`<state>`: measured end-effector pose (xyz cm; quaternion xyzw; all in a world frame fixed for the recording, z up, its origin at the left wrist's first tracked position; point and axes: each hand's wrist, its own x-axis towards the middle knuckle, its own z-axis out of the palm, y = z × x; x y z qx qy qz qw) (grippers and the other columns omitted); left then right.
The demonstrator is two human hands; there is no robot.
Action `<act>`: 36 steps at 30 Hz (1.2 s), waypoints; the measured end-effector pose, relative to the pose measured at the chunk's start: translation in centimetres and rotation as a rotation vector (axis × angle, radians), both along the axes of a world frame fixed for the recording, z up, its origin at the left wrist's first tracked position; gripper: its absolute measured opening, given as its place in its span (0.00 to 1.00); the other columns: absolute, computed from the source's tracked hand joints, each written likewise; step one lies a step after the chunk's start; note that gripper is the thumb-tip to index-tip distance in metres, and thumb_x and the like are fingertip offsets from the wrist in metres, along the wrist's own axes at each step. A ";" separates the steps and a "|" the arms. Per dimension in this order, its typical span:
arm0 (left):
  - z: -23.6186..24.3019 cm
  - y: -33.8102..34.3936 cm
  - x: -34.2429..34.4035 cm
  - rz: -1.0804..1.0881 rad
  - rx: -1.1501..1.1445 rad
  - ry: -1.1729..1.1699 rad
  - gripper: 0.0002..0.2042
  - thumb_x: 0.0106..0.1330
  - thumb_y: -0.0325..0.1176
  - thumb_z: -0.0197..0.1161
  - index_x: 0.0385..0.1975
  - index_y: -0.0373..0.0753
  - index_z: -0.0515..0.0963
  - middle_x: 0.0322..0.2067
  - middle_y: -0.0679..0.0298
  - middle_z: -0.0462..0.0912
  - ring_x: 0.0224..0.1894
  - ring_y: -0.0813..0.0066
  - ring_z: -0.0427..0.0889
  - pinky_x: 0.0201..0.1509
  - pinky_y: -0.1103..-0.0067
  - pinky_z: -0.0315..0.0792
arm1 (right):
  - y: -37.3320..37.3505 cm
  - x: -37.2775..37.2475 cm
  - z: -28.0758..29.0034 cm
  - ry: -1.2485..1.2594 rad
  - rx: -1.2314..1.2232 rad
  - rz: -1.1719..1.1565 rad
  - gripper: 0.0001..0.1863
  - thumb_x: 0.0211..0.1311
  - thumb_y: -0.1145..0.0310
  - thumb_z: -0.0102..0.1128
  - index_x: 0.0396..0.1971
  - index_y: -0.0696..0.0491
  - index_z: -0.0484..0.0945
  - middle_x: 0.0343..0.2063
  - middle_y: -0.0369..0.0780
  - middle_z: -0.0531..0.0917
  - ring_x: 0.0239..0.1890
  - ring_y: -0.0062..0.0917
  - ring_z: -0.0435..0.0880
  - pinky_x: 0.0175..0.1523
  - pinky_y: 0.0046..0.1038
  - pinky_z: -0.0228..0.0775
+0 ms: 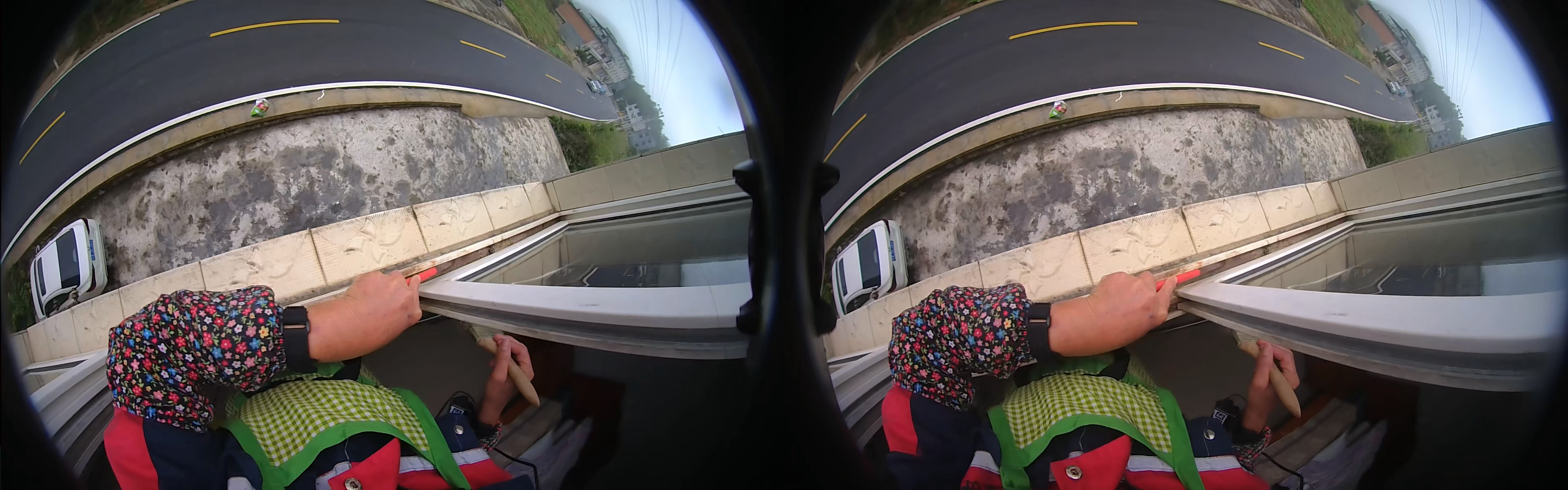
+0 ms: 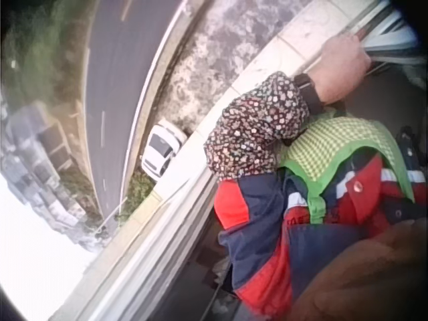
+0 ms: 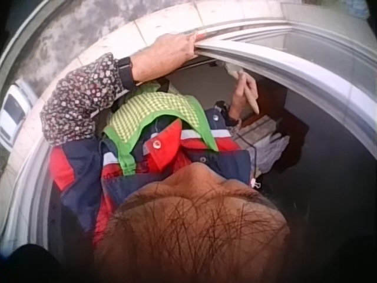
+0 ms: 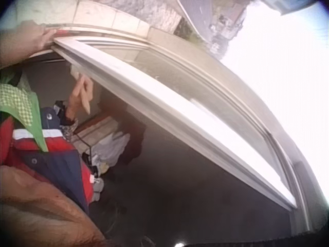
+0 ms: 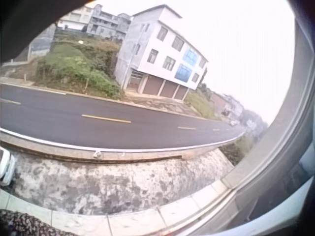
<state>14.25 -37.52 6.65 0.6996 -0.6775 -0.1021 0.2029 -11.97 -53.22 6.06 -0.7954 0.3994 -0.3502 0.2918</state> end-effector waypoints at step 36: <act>3.4 8.9 3.2 -0.116 0.192 -0.122 0.26 0.60 0.26 0.58 0.60 0.25 0.72 0.27 0.49 0.78 0.19 0.62 0.81 0.19 0.71 0.75 | -0.1 -0.8 -0.4 0.060 0.038 -0.023 0.08 0.70 0.70 0.59 0.35 0.58 0.82 0.34 0.40 0.86 0.22 0.12 0.71 0.28 0.16 0.62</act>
